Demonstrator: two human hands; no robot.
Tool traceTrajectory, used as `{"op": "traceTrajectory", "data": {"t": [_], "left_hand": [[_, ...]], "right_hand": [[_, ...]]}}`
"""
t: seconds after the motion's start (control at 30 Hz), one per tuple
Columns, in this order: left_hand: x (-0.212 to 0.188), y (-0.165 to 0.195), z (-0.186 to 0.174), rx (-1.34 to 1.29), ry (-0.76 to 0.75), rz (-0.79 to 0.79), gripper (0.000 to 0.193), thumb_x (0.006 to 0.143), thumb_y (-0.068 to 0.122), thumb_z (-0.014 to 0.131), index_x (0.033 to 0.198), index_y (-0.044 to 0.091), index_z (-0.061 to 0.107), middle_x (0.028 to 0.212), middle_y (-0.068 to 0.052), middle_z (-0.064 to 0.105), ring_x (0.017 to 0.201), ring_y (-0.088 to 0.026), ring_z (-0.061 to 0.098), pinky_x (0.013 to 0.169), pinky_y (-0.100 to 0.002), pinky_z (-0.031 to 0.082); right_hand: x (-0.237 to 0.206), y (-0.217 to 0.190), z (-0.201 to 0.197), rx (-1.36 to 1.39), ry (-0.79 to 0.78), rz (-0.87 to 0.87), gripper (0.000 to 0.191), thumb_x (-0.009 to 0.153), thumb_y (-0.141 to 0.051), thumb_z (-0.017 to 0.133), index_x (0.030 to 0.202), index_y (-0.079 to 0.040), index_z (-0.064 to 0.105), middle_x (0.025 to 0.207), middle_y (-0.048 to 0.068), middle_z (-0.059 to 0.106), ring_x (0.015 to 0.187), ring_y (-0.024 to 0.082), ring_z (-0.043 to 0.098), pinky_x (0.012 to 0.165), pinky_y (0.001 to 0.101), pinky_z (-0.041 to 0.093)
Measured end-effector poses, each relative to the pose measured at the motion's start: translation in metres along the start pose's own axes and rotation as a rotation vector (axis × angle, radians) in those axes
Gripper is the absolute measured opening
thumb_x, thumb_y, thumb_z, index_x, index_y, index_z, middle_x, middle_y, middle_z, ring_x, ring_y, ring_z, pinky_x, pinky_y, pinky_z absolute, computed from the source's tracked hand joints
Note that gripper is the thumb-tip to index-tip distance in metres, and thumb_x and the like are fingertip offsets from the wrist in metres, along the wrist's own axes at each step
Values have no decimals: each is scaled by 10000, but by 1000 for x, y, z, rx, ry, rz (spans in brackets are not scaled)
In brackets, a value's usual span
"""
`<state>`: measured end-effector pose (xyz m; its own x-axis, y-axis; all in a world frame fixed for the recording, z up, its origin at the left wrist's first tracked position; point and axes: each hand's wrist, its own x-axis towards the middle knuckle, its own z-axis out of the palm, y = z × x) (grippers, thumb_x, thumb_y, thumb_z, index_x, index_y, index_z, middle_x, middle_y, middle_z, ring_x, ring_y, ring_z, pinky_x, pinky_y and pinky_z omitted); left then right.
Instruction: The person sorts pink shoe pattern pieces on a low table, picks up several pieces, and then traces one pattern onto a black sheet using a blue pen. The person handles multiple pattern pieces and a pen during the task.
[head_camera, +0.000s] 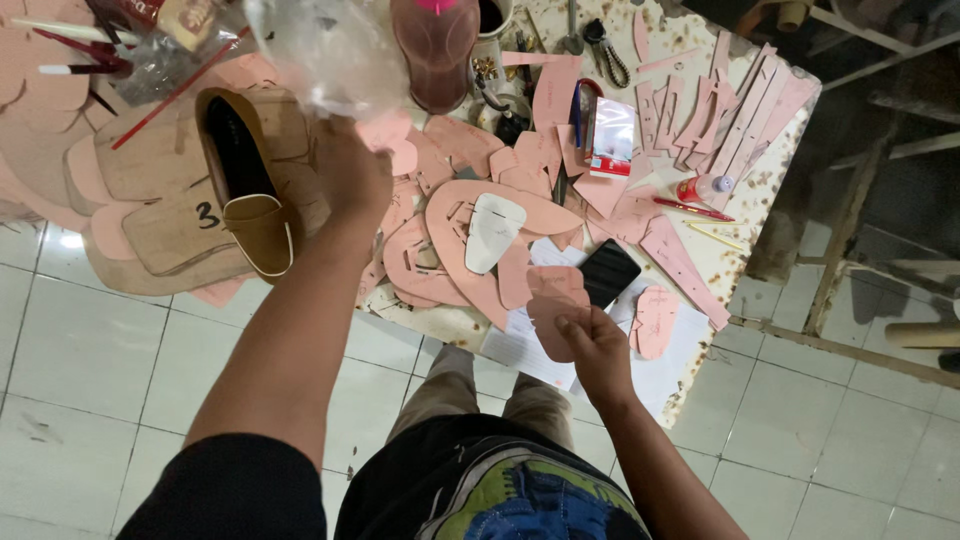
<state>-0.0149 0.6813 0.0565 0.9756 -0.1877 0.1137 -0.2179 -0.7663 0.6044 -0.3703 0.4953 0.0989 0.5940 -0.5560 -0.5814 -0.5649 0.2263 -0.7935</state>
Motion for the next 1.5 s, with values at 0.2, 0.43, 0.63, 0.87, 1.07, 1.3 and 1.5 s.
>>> {"op": "traceTrajectory", "data": {"t": [0.2, 0.43, 0.63, 0.87, 1.07, 1.3, 1.5], "left_hand": [[-52, 8, -27, -423, -270, -455, 247, 956, 186, 672, 1114, -3, 669, 936, -118, 698, 835, -198, 672, 747, -376, 525], [-177, 68, -35, -983, -537, -621, 416, 964, 106, 578, 1378, 66, 596, 957, 10, 664, 746, -59, 620, 593, -230, 541], [-230, 137, -30, -1325, -771, -485, 434, 965, 37, 626, 1390, -38, 572, 1042, -41, 709, 839, -62, 628, 742, -235, 534], [-253, 189, -18, -1324, -772, -507, 349, 938, 24, 679, 1267, -73, 617, 1037, -88, 716, 842, -96, 661, 742, -261, 572], [-260, 215, -9, -1297, -720, -508, 357, 935, 47, 641, 1274, -53, 587, 1051, -94, 721, 853, -112, 696, 723, -277, 597], [-263, 236, 8, -1430, -721, -495, 349, 984, 47, 597, 1317, -45, 546, 1172, -121, 698, 1002, -146, 685, 884, -297, 561], [-257, 237, 9, -1506, -715, -517, 363, 990, 20, 587, 1341, -49, 526, 1240, -143, 678, 1082, -163, 670, 986, -328, 537]], "right_hand": [[0, -16, -9, 232, -7, -5, 259, 972, -132, 666, 1162, 37, 614, 1051, 87, 713, 920, 132, 659, 826, 296, 547], [-19, -49, -34, 391, -52, 111, 325, 1014, -280, 547, 1140, 7, 633, 991, 47, 703, 877, 127, 667, 779, 302, 556], [-26, -50, -59, 344, -114, -14, 225, 1030, -171, 634, 1115, 36, 651, 914, 46, 676, 780, 124, 629, 710, 300, 548], [-40, -57, -100, 168, -59, 15, 257, 969, -176, 601, 1136, 6, 673, 927, 45, 725, 765, 117, 693, 635, 287, 599], [-44, -61, -135, -6, 199, -261, 284, 1084, -187, 578, 1222, 54, 638, 952, 104, 683, 805, 163, 619, 673, 303, 530], [-61, -76, -147, -473, -154, -896, 282, 958, -80, 681, 1233, -35, 639, 1361, 138, 607, 1227, 236, 587, 953, 372, 538], [-48, -74, -153, -244, -23, -455, 276, 977, -141, 674, 1194, 12, 596, 1124, 105, 665, 988, 163, 633, 801, 286, 561]]}}
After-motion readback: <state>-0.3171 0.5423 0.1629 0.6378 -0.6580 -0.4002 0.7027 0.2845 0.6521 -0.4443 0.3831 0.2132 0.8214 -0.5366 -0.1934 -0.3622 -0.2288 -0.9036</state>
